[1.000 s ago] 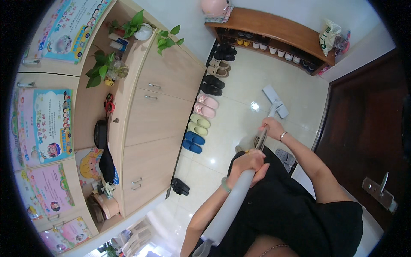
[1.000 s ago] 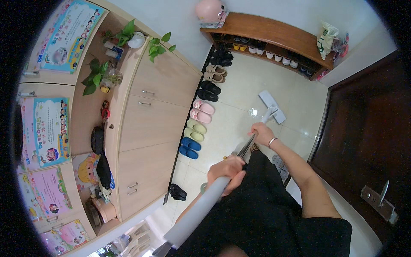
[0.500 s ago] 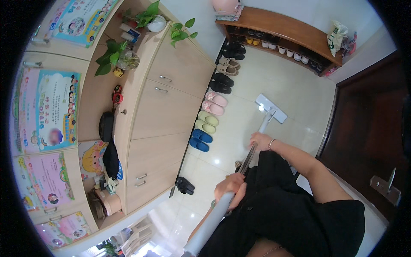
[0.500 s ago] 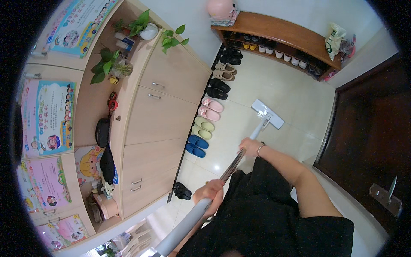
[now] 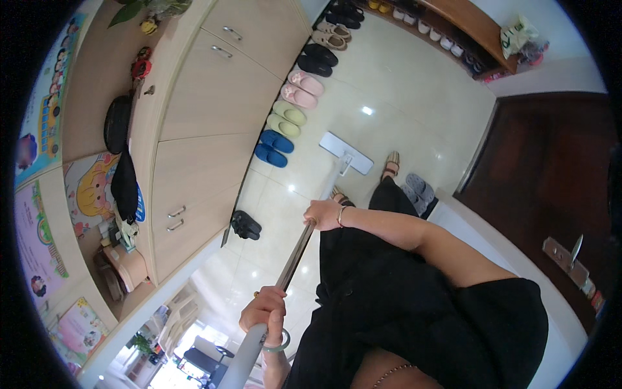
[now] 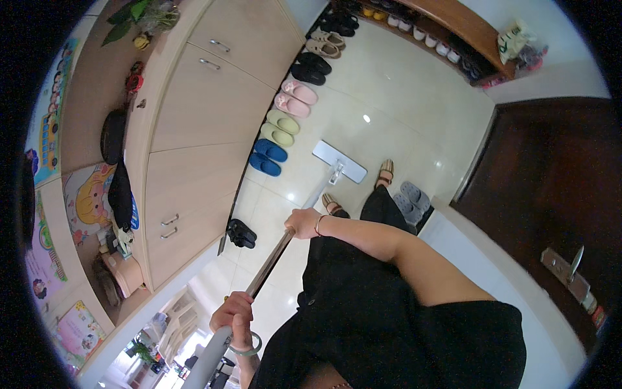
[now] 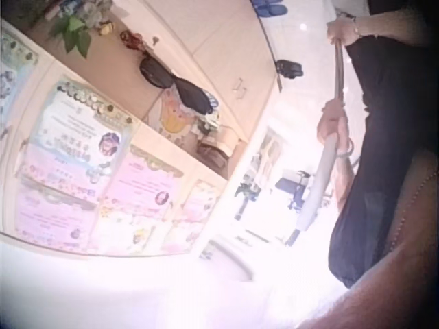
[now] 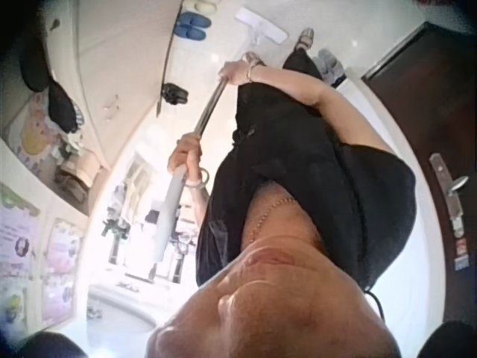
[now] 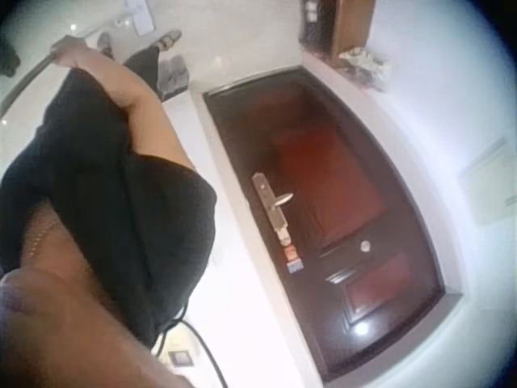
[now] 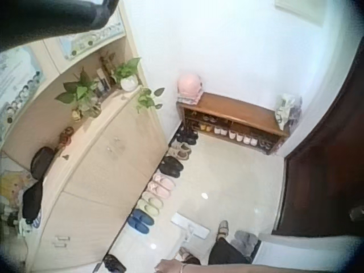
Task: The person mops a tiled floor in a home entryway using a flat mop. They systematically clean the area near a shoe rack and a cabinet, moving the mop back and forth to cover the surface. The person briefly pauses to interact with a wall switch before resuming the mopping task.
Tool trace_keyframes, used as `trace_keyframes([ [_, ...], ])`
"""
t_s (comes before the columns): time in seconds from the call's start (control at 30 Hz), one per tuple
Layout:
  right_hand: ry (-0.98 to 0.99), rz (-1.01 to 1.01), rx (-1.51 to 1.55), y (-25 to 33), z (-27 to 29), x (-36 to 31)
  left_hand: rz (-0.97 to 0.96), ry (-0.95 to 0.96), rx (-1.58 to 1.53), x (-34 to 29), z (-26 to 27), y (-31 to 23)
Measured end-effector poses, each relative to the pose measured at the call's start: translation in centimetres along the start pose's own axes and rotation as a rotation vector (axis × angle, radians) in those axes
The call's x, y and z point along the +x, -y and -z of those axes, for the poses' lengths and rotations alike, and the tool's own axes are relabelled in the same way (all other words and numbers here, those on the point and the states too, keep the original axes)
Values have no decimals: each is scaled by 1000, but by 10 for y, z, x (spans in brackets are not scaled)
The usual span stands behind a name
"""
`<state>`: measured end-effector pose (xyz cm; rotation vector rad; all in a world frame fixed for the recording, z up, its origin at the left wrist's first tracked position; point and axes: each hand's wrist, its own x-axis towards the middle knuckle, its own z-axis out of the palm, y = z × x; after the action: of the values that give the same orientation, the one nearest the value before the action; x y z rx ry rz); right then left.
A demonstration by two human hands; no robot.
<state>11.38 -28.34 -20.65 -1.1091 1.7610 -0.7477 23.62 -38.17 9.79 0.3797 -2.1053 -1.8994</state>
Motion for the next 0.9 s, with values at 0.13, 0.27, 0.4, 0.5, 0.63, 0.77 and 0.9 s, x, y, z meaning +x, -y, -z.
trace_keyframes([
  [0.13, 96, -1, -80, -10, 33, -5, -122, -45, -118, 12, -15, 20],
  [0.27, 42, -36, -166, -49, 63, -14, -203, -136, -237, 25, -49, 48],
  [0.4, -146, -123, -258, -130, 117, -42, -168, -37, -171, 54, -98, 103],
  [0.5, -323, -202, -283, -198, 170, -59, -3, 33, 8, 72, -140, 155],
  [0.63, -441, -323, -345, -269, 230, -76, -319, 112, -236, 164, -217, 158],
  [0.77, -314, -412, -346, -248, 224, -69, -316, 82, -313, 148, -203, 169],
  [0.9, -279, -245, -327, -200, 154, -50, -261, 10, -288, 93, -139, 151],
])
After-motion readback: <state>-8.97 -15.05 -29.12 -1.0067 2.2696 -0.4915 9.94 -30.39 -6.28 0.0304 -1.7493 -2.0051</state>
